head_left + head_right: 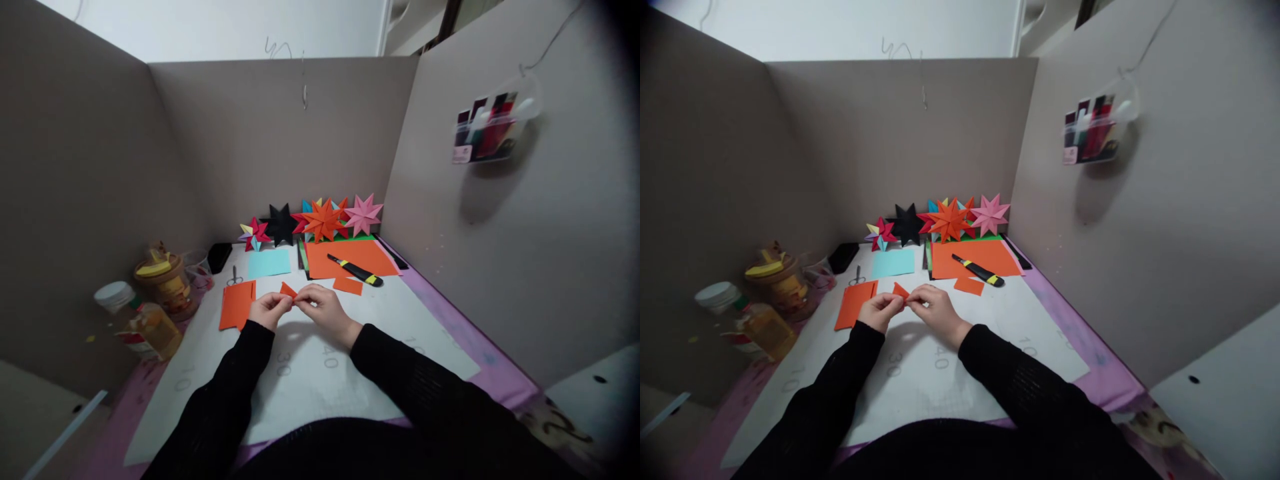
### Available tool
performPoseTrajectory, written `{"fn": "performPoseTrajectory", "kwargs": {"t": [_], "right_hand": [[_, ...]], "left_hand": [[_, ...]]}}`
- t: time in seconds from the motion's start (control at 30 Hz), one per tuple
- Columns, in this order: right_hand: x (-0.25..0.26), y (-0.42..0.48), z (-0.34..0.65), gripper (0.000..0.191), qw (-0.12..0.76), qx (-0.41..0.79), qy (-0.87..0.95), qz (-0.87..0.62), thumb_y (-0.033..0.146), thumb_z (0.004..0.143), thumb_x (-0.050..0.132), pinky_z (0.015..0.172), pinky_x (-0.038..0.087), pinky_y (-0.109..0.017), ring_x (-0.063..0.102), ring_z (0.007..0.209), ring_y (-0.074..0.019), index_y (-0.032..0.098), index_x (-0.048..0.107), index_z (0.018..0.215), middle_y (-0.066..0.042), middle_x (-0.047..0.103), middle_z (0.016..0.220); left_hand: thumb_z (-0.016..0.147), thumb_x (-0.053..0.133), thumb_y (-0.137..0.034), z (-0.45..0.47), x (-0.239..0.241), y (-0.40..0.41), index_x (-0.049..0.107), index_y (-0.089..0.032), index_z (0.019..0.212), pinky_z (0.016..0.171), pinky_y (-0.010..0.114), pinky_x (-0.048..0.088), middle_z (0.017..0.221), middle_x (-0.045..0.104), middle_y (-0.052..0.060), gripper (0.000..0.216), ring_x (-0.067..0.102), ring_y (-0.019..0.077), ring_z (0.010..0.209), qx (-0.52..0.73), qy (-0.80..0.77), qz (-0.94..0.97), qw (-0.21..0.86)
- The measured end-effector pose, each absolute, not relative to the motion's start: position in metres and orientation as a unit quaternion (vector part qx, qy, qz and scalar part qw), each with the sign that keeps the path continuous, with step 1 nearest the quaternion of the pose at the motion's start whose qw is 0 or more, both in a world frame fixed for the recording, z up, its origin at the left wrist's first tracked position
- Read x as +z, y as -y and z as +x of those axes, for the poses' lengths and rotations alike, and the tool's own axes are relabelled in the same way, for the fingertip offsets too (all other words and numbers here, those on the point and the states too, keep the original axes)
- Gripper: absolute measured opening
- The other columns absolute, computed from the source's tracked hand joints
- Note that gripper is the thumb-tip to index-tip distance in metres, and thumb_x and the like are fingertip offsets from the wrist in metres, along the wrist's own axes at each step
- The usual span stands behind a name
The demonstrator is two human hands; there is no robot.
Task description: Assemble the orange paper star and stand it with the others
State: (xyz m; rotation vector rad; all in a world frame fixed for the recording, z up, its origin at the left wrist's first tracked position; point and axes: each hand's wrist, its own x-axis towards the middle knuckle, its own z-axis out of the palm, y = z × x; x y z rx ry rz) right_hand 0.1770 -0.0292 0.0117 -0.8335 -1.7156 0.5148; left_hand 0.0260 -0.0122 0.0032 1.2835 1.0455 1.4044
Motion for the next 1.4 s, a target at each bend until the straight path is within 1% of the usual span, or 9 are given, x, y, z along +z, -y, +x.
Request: {"fn": "performPoseTrajectory", "kwargs": {"t": [0.13, 0.37, 0.63, 0.7, 0.87, 1.03, 1.13, 1.3, 1.4], "right_hand": [[0.008, 0.028, 0.176, 0.008, 0.554, 0.234, 0.701, -0.382, 0.024, 0.077, 0.058, 0.063, 0.046, -0.027, 0.057, 0.069, -0.0148, 0.019, 0.063, 0.074, -0.003, 0.063, 0.074], [0.002, 0.029, 0.17, 0.01, 0.58, 0.338, 0.63, -0.39, 0.026, 0.075, 0.06, 0.064, 0.046, -0.027, 0.058, 0.069, -0.0156, 0.017, 0.061, 0.072, -0.003, 0.063, 0.073], [0.001, 0.028, 0.167, 0.014, 0.598, 0.367, 0.59, -0.4, 0.029, 0.072, 0.062, 0.061, 0.046, -0.028, 0.059, 0.066, -0.0156, 0.017, 0.057, 0.069, -0.002, 0.063, 0.069], [0.002, 0.029, 0.166, 0.014, 0.598, 0.372, 0.586, -0.4, 0.029, 0.071, 0.062, 0.062, 0.046, -0.028, 0.059, 0.066, -0.0155, 0.017, 0.056, 0.068, -0.002, 0.063, 0.069], [0.006, 0.031, 0.166, 0.012, 0.601, 0.395, 0.578, -0.386, 0.028, 0.07, 0.062, 0.062, 0.047, -0.028, 0.059, 0.064, -0.0148, 0.018, 0.055, 0.067, -0.001, 0.062, 0.066], [0.009, 0.031, 0.168, 0.01, 0.602, 0.445, 0.562, -0.352, 0.026, 0.072, 0.061, 0.062, 0.047, -0.028, 0.06, 0.066, -0.0145, 0.019, 0.055, 0.076, 0.0, 0.062, 0.069], [0.008, 0.031, 0.169, 0.01, 0.604, 0.431, 0.576, -0.344, 0.026, 0.072, 0.061, 0.063, 0.047, -0.028, 0.059, 0.067, -0.0137, 0.019, 0.057, 0.079, 0.0, 0.061, 0.072], [0.008, 0.029, 0.172, 0.009, 0.59, 0.371, 0.608, -0.379, 0.027, 0.072, 0.06, 0.063, 0.045, -0.027, 0.056, 0.067, -0.0142, 0.018, 0.061, 0.074, -0.001, 0.06, 0.07], [0.009, 0.027, 0.175, 0.009, 0.581, 0.347, 0.618, -0.401, 0.026, 0.072, 0.058, 0.062, 0.044, -0.026, 0.056, 0.066, -0.0144, 0.019, 0.062, 0.072, 0.0, 0.061, 0.069]], "left_hand": [[0.057, 0.074, -0.032, 0.028, -0.003, 0.009, 0.064, -0.013, 0.062, 0.058, 0.025, 0.049, 0.054, 0.065, 0.001, 0.022, 0.059, 0.0118, 0.053, 0.59, -0.413, 0.495, 0.486], [0.057, 0.075, -0.032, 0.03, 0.002, 0.013, 0.06, -0.012, 0.06, 0.057, 0.025, 0.049, 0.054, 0.065, 0.002, 0.025, 0.059, 0.0115, 0.052, 0.603, -0.42, 0.482, 0.478], [0.059, 0.073, -0.033, 0.032, 0.003, 0.015, 0.055, -0.014, 0.058, 0.057, 0.027, 0.05, 0.054, 0.066, 0.002, 0.026, 0.062, 0.014, 0.053, 0.611, -0.424, 0.478, 0.468], [0.06, 0.072, -0.033, 0.032, 0.003, 0.015, 0.055, -0.014, 0.059, 0.056, 0.027, 0.049, 0.053, 0.065, 0.002, 0.026, 0.062, 0.0139, 0.053, 0.612, -0.426, 0.485, 0.457], [0.06, 0.071, -0.032, 0.031, 0.006, 0.014, 0.054, -0.015, 0.057, 0.048, 0.022, 0.043, 0.049, 0.061, -0.001, 0.024, 0.055, 0.0106, 0.046, 0.609, -0.445, 0.523, 0.397], [0.06, 0.071, -0.033, 0.029, 0.009, 0.016, 0.055, -0.015, 0.055, 0.047, 0.021, 0.04, 0.048, 0.059, -0.001, 0.024, 0.052, 0.0094, 0.046, 0.602, -0.468, 0.54, 0.357], [0.059, 0.071, -0.034, 0.029, 0.006, 0.015, 0.056, -0.015, 0.056, 0.05, 0.022, 0.042, 0.051, 0.06, 0.0, 0.024, 0.053, 0.0105, 0.049, 0.609, -0.463, 0.53, 0.364], [0.058, 0.072, -0.033, 0.03, 0.003, 0.013, 0.058, -0.015, 0.061, 0.052, 0.023, 0.042, 0.055, 0.06, 0.0, 0.023, 0.054, 0.0106, 0.051, 0.605, -0.441, 0.535, 0.391], [0.055, 0.073, -0.028, 0.032, 0.003, 0.015, 0.051, -0.017, 0.062, 0.049, 0.021, 0.039, 0.06, 0.059, -0.002, 0.026, 0.051, 0.0085, 0.051, 0.608, -0.412, 0.557, 0.387]]}}
